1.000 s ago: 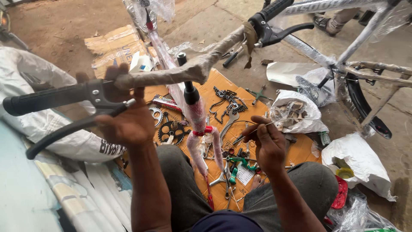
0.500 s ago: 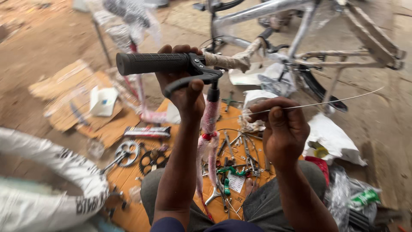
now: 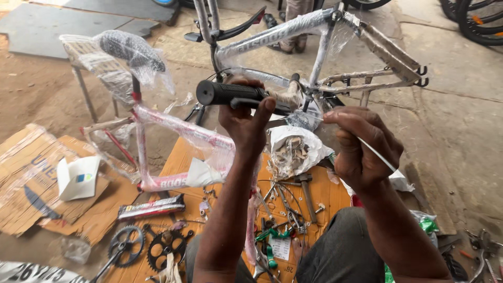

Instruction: The person assembles a bicycle by tightening the handlebar stem with a wrench, then routes and secures brake cables to the handlebar levers using a screwdriver. The work is performed on a cardboard sheet on the ground with various tools and parts nearby.

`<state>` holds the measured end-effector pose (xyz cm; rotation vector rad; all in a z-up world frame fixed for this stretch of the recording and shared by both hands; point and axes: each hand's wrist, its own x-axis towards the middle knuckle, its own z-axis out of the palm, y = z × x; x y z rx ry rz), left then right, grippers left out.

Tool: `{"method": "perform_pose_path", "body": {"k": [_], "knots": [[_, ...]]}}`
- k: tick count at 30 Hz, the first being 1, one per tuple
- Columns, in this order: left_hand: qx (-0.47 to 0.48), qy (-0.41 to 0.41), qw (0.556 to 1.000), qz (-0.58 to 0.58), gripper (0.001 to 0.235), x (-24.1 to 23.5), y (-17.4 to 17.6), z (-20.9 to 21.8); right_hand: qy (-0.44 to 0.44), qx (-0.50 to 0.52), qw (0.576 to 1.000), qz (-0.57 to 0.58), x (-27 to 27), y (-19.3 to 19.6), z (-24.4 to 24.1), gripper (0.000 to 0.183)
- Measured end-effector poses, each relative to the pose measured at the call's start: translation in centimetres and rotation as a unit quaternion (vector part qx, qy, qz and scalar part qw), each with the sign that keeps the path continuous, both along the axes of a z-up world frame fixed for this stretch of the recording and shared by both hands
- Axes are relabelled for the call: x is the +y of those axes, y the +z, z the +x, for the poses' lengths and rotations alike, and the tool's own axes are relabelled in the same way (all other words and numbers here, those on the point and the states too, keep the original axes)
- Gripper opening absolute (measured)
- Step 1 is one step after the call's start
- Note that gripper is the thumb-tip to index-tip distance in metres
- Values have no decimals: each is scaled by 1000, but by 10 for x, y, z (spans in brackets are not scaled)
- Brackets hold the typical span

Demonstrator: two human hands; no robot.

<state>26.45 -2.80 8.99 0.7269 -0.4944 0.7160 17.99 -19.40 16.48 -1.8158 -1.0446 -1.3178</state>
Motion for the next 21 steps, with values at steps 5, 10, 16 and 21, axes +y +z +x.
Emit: {"method": "perform_pose_path", "body": {"k": [5,10,16,21], "knots": [[7,-18,1000,-17,53,-10,-7,10,11,16,998,-67,-4,-10,8,14],[12,-12,1000,-2,50,-6,-5,8,11,10,997,-77,-10,-10,16,14],[7,1,1000,16,47,-5,-2,11,29,-58,991,-118,-3,-11,41,15],[29,-20,999,-1,47,-6,0,7,42,-47,992,-112,-2,2,36,17]]}}
